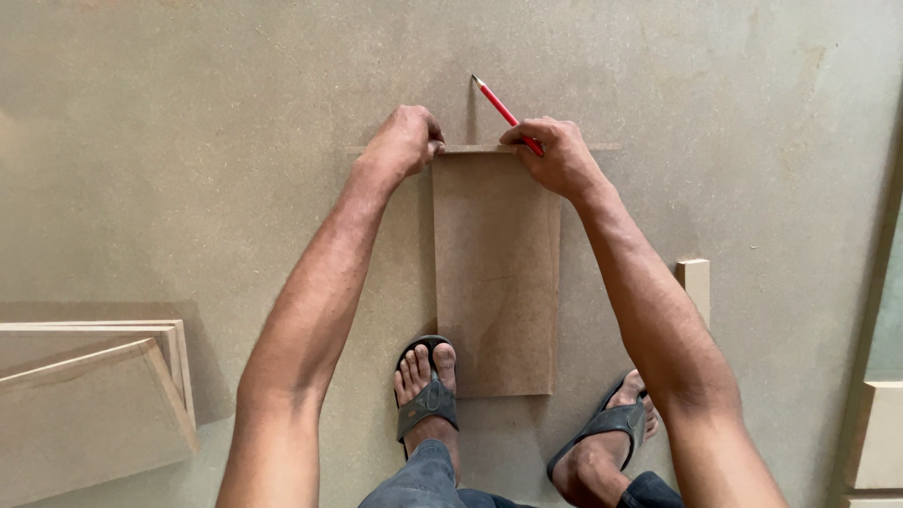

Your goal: The person marks lines on wood panels using a pencil.

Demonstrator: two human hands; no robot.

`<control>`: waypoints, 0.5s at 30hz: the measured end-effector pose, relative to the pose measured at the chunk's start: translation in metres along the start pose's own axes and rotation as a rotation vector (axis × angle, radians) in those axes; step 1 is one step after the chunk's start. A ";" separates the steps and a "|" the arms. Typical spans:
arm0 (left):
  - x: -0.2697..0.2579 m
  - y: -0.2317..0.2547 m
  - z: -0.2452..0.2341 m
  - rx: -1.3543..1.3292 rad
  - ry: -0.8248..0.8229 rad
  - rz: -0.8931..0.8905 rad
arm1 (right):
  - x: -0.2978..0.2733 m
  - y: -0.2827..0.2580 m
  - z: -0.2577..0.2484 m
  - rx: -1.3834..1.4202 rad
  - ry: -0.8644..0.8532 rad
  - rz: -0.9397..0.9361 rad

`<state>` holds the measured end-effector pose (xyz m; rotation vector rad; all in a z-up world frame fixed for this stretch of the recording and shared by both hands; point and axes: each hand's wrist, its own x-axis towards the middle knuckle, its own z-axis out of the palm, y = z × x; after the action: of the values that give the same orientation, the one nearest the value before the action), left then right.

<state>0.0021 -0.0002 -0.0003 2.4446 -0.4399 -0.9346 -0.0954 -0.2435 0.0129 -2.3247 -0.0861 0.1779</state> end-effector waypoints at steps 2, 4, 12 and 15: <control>-0.001 -0.001 0.000 0.016 0.005 0.021 | -0.001 0.000 0.000 0.009 0.005 -0.015; 0.001 0.000 -0.001 0.009 0.000 -0.004 | 0.000 -0.001 0.000 0.005 0.006 -0.016; 0.003 0.000 -0.001 -0.014 -0.006 -0.023 | -0.001 -0.003 -0.001 0.012 -0.001 0.011; 0.003 -0.002 0.000 -0.018 0.002 -0.017 | -0.001 -0.003 -0.001 0.005 -0.004 0.000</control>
<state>0.0046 0.0002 -0.0028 2.4361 -0.4094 -0.9388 -0.0960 -0.2425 0.0154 -2.3196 -0.0879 0.1825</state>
